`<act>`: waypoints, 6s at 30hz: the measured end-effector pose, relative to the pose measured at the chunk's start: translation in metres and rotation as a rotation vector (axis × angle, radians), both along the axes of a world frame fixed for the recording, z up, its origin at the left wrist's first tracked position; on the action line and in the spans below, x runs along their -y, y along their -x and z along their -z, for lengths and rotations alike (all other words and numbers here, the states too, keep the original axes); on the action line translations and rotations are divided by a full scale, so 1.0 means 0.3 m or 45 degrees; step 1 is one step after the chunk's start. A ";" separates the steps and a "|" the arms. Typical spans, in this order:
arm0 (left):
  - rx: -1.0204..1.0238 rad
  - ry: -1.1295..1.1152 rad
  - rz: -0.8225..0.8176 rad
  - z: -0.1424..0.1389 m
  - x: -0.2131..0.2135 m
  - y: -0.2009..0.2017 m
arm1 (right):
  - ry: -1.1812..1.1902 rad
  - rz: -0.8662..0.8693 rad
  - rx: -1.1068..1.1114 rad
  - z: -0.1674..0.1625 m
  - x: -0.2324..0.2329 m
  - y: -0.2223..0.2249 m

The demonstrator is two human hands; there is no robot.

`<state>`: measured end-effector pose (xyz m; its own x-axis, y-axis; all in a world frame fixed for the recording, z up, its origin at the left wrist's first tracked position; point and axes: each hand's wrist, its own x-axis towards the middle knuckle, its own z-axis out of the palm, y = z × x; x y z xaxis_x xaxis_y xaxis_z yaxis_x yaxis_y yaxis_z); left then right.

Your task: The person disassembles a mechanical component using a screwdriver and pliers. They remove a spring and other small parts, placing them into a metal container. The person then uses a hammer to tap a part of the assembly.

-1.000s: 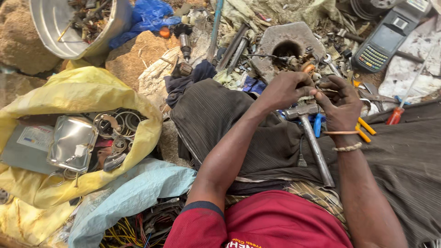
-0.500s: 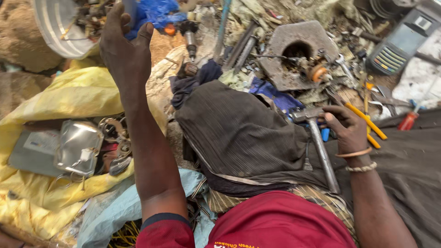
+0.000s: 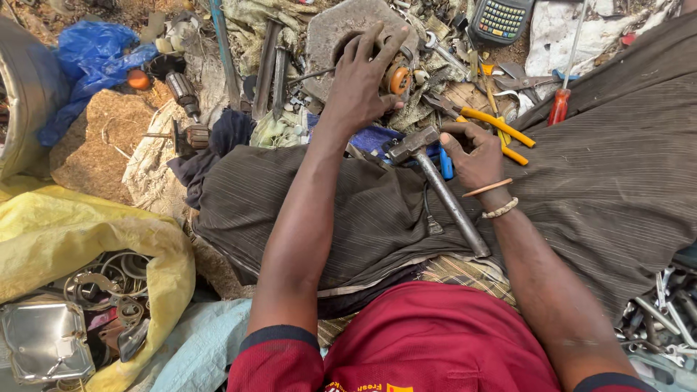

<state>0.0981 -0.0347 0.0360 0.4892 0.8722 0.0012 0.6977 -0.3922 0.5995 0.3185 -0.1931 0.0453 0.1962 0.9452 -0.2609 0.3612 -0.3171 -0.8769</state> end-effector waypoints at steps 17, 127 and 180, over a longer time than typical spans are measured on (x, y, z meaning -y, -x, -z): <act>-0.172 0.134 0.074 0.102 -0.019 -0.023 | 0.588 -0.648 1.387 0.109 -0.146 -0.203; -0.084 0.034 0.076 0.158 -0.007 -0.050 | -0.360 -0.791 0.843 -0.163 -0.202 -0.035; -0.119 0.084 -0.004 0.136 0.005 -0.040 | 0.212 0.049 -0.123 -0.108 -0.069 0.010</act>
